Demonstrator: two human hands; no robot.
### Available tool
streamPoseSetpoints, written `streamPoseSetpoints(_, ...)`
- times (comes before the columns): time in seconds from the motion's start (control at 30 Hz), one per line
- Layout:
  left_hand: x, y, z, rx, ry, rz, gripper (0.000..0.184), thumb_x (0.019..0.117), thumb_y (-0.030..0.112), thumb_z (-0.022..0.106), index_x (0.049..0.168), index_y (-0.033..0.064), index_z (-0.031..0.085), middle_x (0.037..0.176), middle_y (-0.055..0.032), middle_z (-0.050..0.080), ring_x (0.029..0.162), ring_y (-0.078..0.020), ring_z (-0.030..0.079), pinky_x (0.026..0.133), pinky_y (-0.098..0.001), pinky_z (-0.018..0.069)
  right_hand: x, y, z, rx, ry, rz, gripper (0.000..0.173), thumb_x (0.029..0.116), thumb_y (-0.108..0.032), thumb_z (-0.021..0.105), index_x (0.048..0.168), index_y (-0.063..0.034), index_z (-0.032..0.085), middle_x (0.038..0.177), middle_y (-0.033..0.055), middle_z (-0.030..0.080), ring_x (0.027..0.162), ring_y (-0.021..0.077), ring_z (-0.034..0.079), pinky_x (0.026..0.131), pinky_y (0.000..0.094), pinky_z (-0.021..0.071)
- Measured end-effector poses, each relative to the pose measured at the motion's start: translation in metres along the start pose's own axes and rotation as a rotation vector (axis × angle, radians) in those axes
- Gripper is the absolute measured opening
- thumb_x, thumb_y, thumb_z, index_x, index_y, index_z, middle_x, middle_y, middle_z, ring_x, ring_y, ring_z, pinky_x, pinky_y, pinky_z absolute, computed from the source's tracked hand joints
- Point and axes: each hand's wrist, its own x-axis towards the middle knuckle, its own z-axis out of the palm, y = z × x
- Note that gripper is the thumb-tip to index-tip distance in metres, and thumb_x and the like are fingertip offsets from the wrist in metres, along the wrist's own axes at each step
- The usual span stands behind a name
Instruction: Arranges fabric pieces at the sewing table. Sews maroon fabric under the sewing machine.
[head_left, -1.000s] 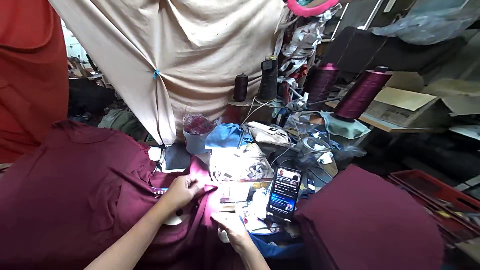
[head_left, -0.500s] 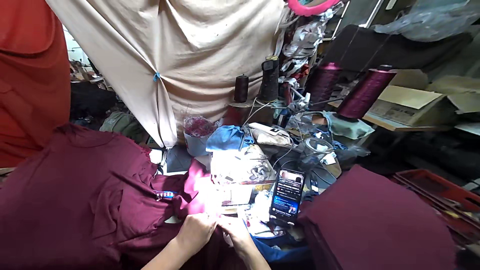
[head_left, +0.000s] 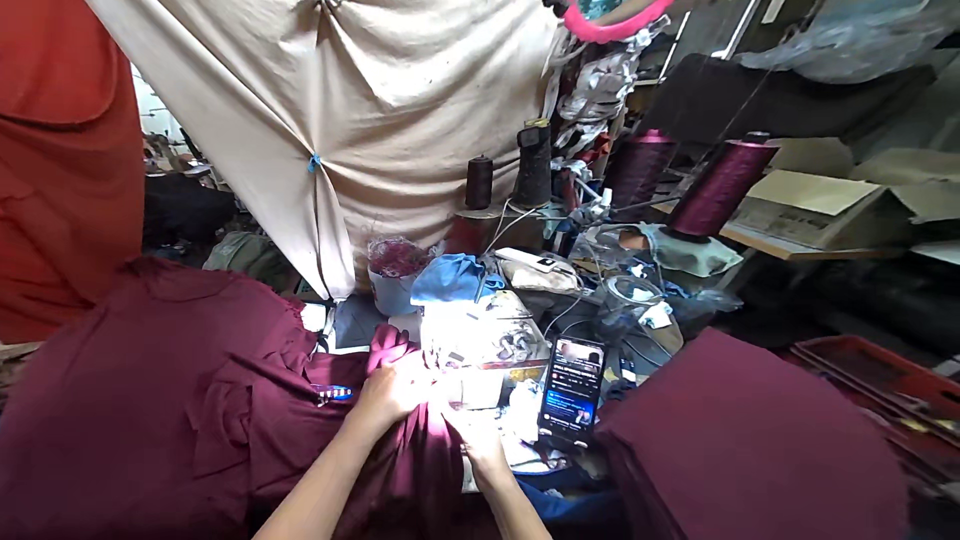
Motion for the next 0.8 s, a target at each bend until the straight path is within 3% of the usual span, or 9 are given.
streamPoseSetpoints(0.03, -0.002, -0.007, 0.001, -0.043, 0.050, 0.059, 0.032, 0.1023, 0.034, 0.058, 0.115, 0.0102, 0.075, 0.114, -0.0110, 0.074, 0.112, -0.0272, 0.068, 0.100, -0.0523, 0.0504, -0.004, 0.001, -0.003, -0.016, -0.021, 0.000, 0.017, 0.0927, -0.015, 0.075, 0.081, -0.0019, 0.072, 0.071, 0.0013, 0.067, 0.066, 0.0056, 0.061, 0.065, 0.0263, 0.0523)
streamPoseSetpoints(0.1, -0.006, -0.017, 0.014, -0.069, 0.150, 0.186, 0.027, 0.1017, 0.026, 0.059, 0.114, 0.0104, 0.077, 0.116, -0.0076, 0.074, 0.112, -0.0217, 0.069, 0.103, -0.0447, 0.0520, -0.008, 0.008, -0.008, -0.064, -0.067, -0.012, 0.021, 0.0938, -0.016, 0.073, 0.076, -0.0038, 0.071, 0.067, -0.0016, 0.064, 0.062, 0.0041, 0.058, 0.062, 0.0256, 0.0493)
streamPoseSetpoints(0.17, -0.018, -0.012, 0.030, -0.001, 0.171, 0.179, 0.027, 0.1010, 0.024, 0.058, 0.113, 0.0083, 0.077, 0.117, -0.0105, 0.074, 0.114, -0.0260, 0.069, 0.102, -0.0474, 0.0530, -0.010, 0.012, -0.012, -0.096, -0.115, -0.014, 0.019, 0.0955, -0.018, 0.071, 0.084, -0.0041, 0.074, 0.074, -0.0003, 0.067, 0.070, 0.0056, 0.061, 0.069, 0.0279, 0.0515)
streamPoseSetpoints(0.27, -0.042, 0.002, 0.049, 0.127, 0.159, 0.122, 0.032, 0.1009, 0.028, 0.059, 0.103, 0.0017, 0.076, 0.101, -0.0194, 0.075, 0.098, -0.0386, 0.072, 0.085, -0.0584, 0.0553, -0.013, 0.017, -0.014, -0.081, -0.152, -0.017, 0.018, 0.0959, -0.020, 0.071, 0.092, -0.0041, 0.077, 0.081, 0.0008, 0.072, 0.076, 0.0049, 0.064, 0.073, 0.0273, 0.0531)
streamPoseSetpoints(0.4, -0.063, -0.005, 0.076, 0.175, 0.414, 0.213, 0.023, 0.0926, 0.025, 0.069, 0.087, 0.0033, 0.075, 0.075, -0.0122, 0.072, 0.069, -0.0298, 0.073, 0.060, -0.0503, 0.0582, -0.027, 0.029, -0.020, -0.054, -0.232, -0.045, 0.021, 0.0956, -0.021, 0.068, 0.082, -0.0056, 0.072, 0.069, -0.0021, 0.064, 0.063, 0.0053, 0.060, 0.061, 0.0254, 0.0516)
streamPoseSetpoints(0.5, -0.077, -0.014, 0.083, 0.206, 0.425, 0.177, 0.031, 0.0892, 0.034, 0.073, 0.080, 0.0040, 0.070, 0.065, -0.0101, 0.065, 0.060, -0.0273, 0.069, 0.053, -0.0479, 0.0546, -0.048, 0.028, -0.020, 0.044, -0.214, 0.033, 0.012, 0.0941, -0.011, 0.070, 0.095, 0.0011, 0.069, 0.077, 0.0043, 0.068, 0.063, 0.0096, 0.064, 0.058, 0.0262, 0.0554)
streamPoseSetpoints(0.6, -0.089, -0.020, 0.088, 0.111, 0.377, 0.205, 0.021, 0.0888, 0.026, 0.075, 0.086, 0.0051, 0.073, 0.078, -0.0098, 0.071, 0.074, -0.0269, 0.073, 0.063, -0.0474, 0.0595, -0.063, 0.023, -0.019, 0.136, -0.179, 0.119, 0.011, 0.0932, -0.005, 0.070, 0.097, 0.0026, 0.064, 0.078, 0.0069, 0.068, 0.061, 0.0135, 0.066, 0.058, 0.0291, 0.0590)
streamPoseSetpoints(0.7, -0.092, -0.027, 0.101, 0.026, 0.483, 0.333, 0.008, 0.0891, 0.017, 0.069, 0.090, 0.0117, 0.074, 0.089, -0.0035, 0.074, 0.086, -0.0224, 0.072, 0.075, -0.0398, 0.0603, -0.067, 0.027, -0.022, 0.124, -0.178, 0.079, 0.009, 0.0932, -0.007, 0.071, 0.093, 0.0019, 0.067, 0.082, 0.0069, 0.069, 0.073, 0.0138, 0.068, 0.068, 0.0291, 0.0592)
streamPoseSetpoints(0.8, -0.092, -0.035, 0.112, -0.061, 0.598, 0.431, 0.011, 0.0923, 0.017, 0.066, 0.092, 0.0170, 0.077, 0.095, 0.0012, 0.076, 0.097, -0.0153, 0.070, 0.088, -0.0322, 0.0568, -0.066, 0.029, -0.023, 0.092, -0.186, 0.048, 0.009, 0.0936, -0.009, 0.070, 0.088, -0.0012, 0.070, 0.077, 0.0028, 0.068, 0.071, 0.0094, 0.065, 0.067, 0.0254, 0.0557)
